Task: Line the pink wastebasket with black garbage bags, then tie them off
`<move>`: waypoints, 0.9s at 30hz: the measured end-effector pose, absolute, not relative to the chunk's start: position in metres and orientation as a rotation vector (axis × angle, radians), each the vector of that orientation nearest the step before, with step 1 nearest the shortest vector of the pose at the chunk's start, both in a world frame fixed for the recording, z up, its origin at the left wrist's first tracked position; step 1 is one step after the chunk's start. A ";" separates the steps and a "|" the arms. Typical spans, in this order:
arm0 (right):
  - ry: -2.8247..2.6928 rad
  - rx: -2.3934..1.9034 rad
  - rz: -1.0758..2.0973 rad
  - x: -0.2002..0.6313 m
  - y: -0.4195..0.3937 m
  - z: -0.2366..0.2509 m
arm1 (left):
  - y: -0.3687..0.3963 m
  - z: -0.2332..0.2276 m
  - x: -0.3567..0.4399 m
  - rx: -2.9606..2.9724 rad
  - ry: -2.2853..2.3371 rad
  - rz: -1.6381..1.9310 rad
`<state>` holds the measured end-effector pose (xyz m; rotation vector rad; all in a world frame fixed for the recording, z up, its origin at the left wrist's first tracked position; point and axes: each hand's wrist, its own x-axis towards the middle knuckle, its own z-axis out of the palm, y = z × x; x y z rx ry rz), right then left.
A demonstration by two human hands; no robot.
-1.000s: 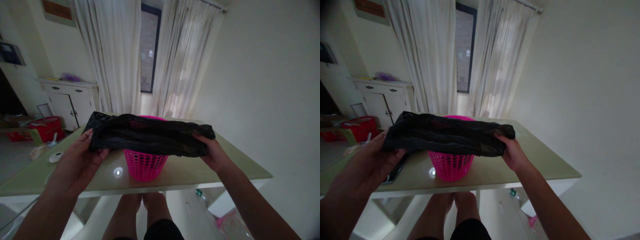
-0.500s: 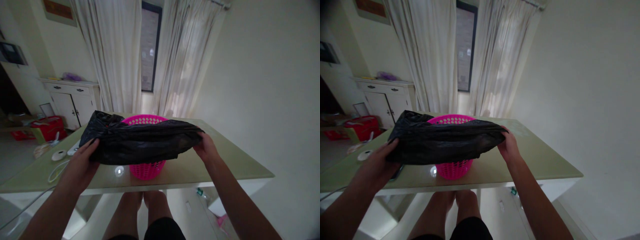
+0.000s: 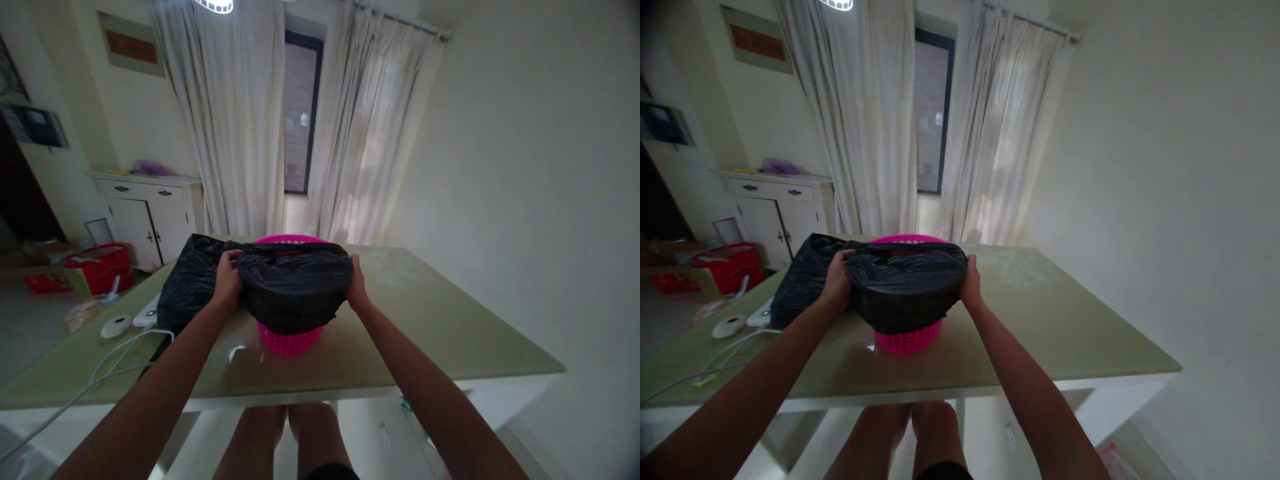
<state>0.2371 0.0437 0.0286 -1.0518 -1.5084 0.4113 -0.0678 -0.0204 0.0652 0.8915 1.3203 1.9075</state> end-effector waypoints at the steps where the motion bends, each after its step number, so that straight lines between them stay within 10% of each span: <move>1: -1.511 -1.051 0.312 0.238 0.044 0.025 | -0.018 0.064 -0.068 0.955 1.307 1.950; 13: -1.584 -0.876 -0.092 0.279 0.052 0.007 | 0.013 0.055 -0.064 1.334 1.217 2.112; 27: -1.420 -0.837 0.934 0.261 0.078 0.005 | 0.050 0.020 -0.054 1.282 1.136 1.844</move>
